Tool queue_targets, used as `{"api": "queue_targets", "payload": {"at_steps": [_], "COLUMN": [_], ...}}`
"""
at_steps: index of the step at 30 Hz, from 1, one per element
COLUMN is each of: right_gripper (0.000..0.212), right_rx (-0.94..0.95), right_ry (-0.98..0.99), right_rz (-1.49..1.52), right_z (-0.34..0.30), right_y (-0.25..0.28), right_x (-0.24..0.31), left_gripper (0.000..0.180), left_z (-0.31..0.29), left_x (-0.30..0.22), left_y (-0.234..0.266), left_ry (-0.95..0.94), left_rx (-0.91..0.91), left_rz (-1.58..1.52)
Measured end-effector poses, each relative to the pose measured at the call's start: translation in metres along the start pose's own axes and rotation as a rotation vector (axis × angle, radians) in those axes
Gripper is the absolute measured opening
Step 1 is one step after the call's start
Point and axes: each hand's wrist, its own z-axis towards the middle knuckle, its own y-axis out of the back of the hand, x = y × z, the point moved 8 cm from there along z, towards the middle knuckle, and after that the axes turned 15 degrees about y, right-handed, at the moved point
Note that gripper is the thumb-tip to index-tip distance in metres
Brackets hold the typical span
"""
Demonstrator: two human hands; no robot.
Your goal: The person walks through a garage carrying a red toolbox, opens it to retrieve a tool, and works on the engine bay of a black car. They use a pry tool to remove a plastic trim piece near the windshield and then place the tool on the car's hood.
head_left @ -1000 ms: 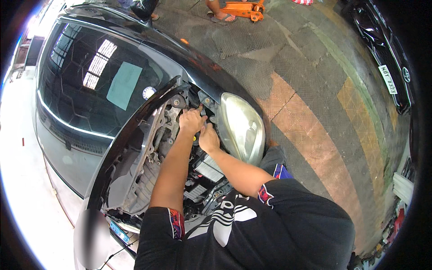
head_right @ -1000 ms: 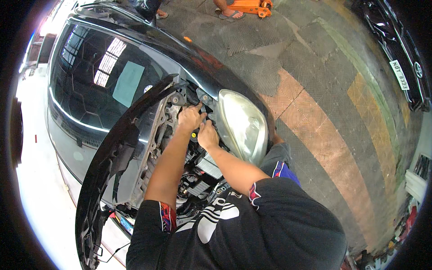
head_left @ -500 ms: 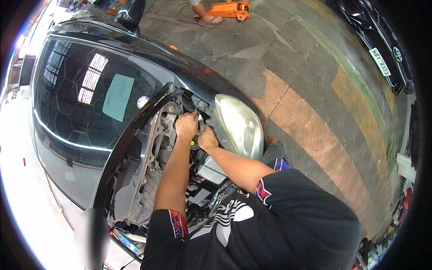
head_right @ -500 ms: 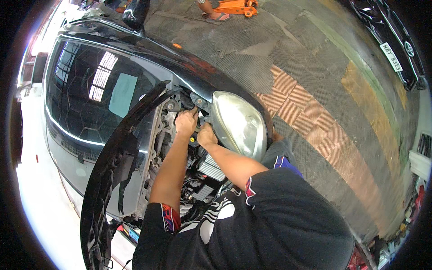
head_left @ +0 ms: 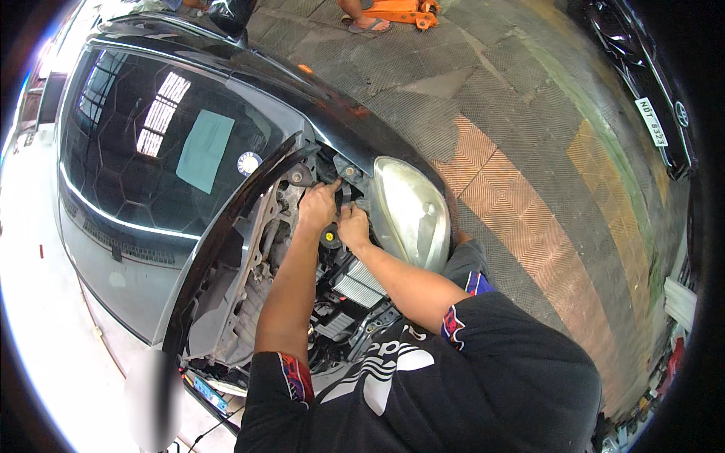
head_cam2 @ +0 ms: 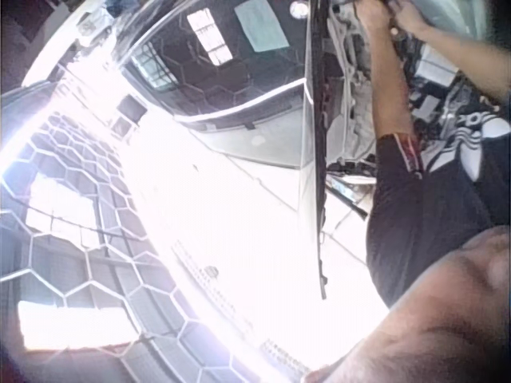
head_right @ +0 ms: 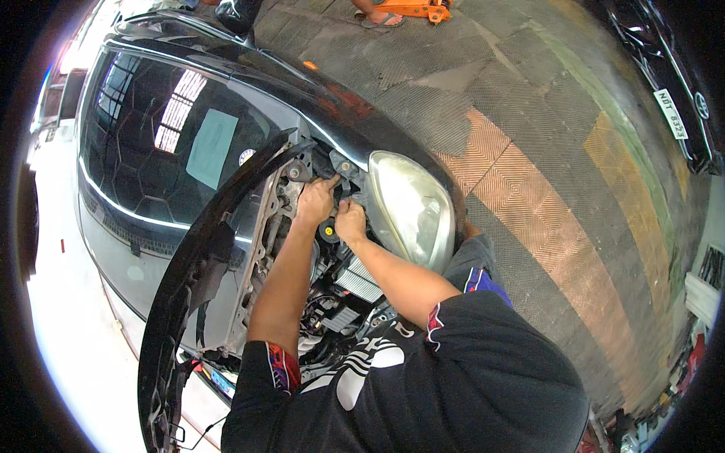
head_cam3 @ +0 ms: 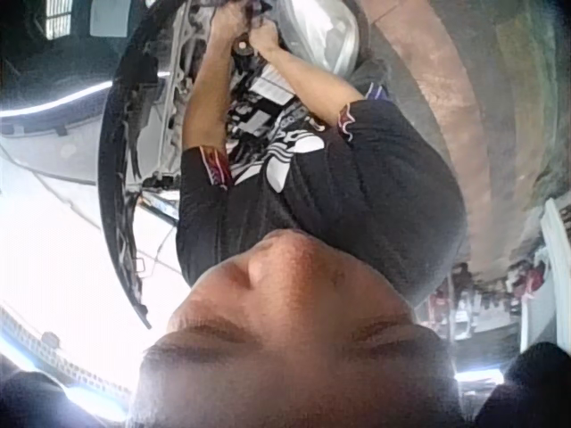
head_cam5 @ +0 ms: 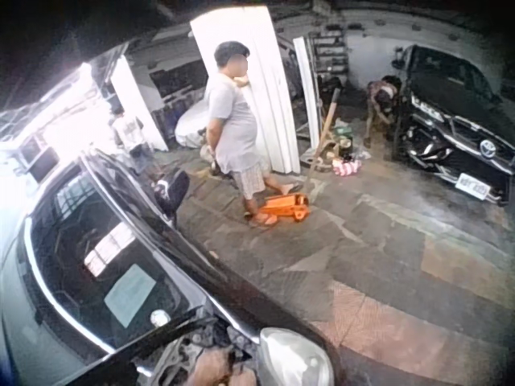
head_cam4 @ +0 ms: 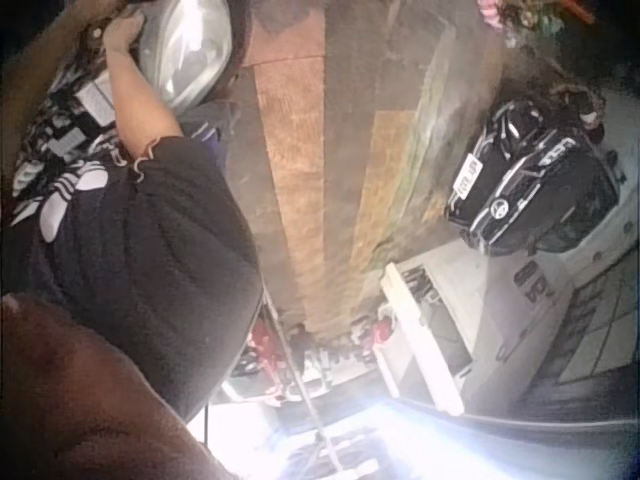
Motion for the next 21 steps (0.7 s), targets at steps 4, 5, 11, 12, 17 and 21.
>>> {"api": "queue_targets", "payload": {"at_steps": [4, 5, 11, 12, 17, 21], "right_gripper": [0.043, 0.046, 0.042, 0.039, 0.029, 0.027], "right_rx": [0.079, 0.118, 0.088, 0.08, 0.048, 0.104], "right_ry": [0.034, 0.042, 0.059, 0.042, 0.114, 0.205], "right_rz": [-0.133, -0.147, -0.219, -0.187, -0.298, -0.43], "right_z": [0.003, 0.005, 0.006, 0.009, 0.006, 0.003], "right_y": [0.003, 0.003, -0.002, -0.004, 0.001, 0.005], "right_x": [0.016, 0.02, 0.039, 0.038, 0.043, 0.04], "left_gripper": [0.042, 0.041, 0.048, 0.05, 0.058, 0.05], "left_z": [0.001, 0.0, -0.006, -0.007, -0.006, -0.001], "left_x": [-0.007, -0.013, -0.014, -0.019, -0.016, -0.014], "left_y": [0.007, 0.018, 0.019, 0.022, 0.022, 0.018], "left_ry": [0.001, 0.021, -0.111, -0.16, -0.036, -0.041], "left_rx": [0.016, 0.058, -0.012, -0.02, 0.117, 0.066], "left_rz": [-0.025, -0.044, 0.018, 0.013, 0.047, 0.094]}}
